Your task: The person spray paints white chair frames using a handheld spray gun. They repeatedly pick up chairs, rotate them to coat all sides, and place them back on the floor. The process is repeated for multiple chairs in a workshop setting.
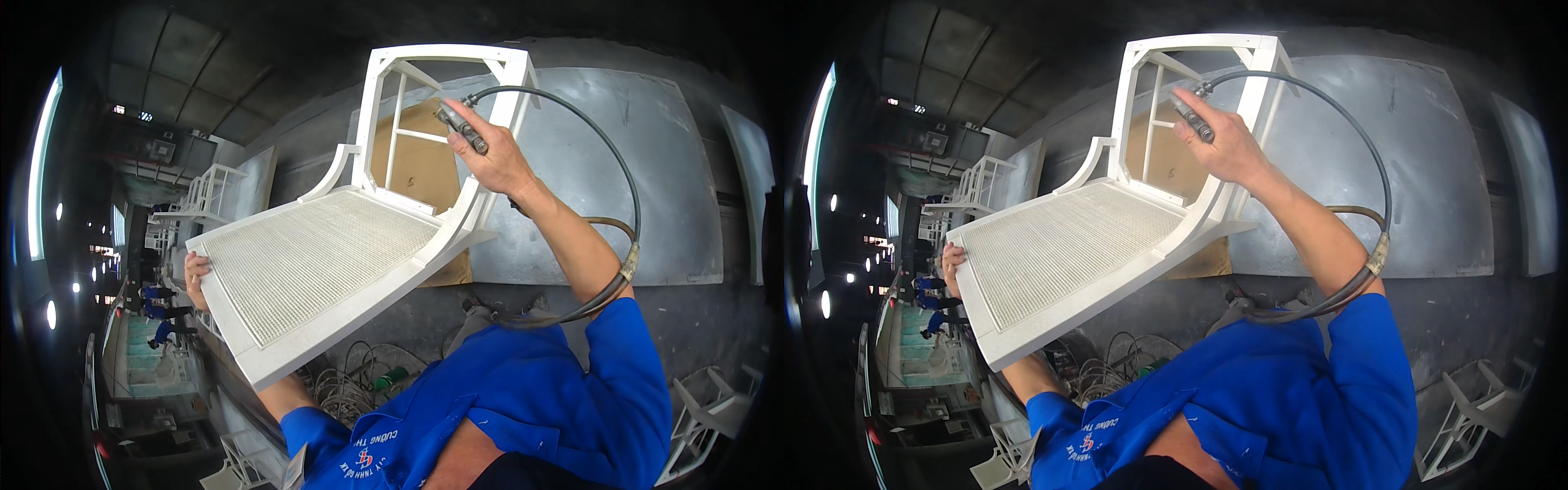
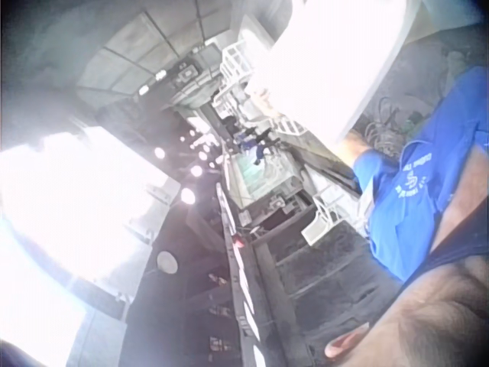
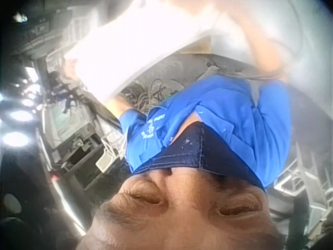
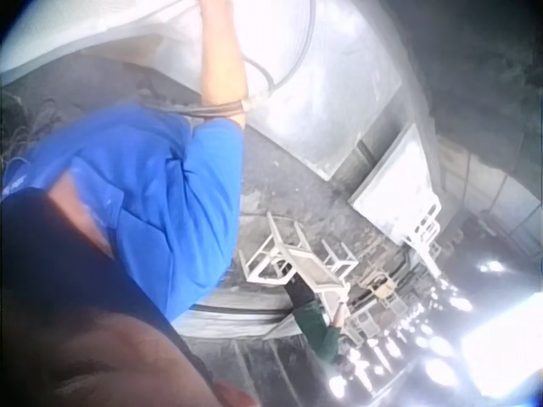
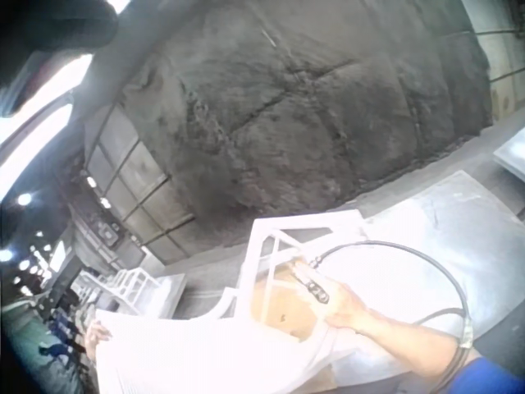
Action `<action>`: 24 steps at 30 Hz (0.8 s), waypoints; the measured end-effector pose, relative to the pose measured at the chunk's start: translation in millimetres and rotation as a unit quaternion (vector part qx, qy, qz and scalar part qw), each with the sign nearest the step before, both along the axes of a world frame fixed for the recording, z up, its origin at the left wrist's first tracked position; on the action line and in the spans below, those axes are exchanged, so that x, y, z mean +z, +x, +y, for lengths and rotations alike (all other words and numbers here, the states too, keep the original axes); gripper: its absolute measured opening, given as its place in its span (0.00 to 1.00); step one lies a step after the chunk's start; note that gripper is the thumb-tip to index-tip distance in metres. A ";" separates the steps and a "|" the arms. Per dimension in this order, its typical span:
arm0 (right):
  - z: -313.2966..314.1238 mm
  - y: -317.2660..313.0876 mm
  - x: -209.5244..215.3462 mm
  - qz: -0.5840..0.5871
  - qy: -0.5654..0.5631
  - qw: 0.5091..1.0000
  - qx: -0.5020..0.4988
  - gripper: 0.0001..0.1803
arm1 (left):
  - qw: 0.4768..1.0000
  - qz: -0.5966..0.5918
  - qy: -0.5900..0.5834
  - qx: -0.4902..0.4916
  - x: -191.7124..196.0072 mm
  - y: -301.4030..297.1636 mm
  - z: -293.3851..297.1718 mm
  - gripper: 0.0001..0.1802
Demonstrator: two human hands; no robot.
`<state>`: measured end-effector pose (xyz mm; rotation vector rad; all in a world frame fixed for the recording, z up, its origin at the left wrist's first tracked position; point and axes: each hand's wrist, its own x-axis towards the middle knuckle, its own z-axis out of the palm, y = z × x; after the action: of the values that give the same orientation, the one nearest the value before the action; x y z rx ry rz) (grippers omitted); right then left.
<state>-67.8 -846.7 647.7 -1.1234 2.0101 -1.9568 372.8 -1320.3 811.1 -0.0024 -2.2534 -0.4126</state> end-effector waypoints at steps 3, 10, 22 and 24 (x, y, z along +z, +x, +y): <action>-0.8 -6.9 0.2 0.025 0.013 1.000 -0.008 0.31 | 0.999 -0.004 0.051 -0.009 -4.0 8.4 -2.9 0.17; 20.8 24.6 -8.0 -0.052 0.092 0.984 0.147 0.32 | 0.990 -0.013 -0.137 -0.030 6.9 -0.9 24.2 0.17; 141.8 76.2 -19.6 -0.263 -0.071 0.962 0.014 0.33 | 0.976 0.088 0.158 -0.123 18.6 -57.0 42.7 0.32; 172.0 85.5 -23.7 -0.261 -0.117 0.955 -0.078 0.33 | 0.958 0.120 0.245 -0.090 35.5 -85.9 45.4 0.35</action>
<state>17.8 -674.7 624.0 -0.4074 1.6556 -2.3067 286.9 -1274.9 846.5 0.0002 -1.8685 -1.0041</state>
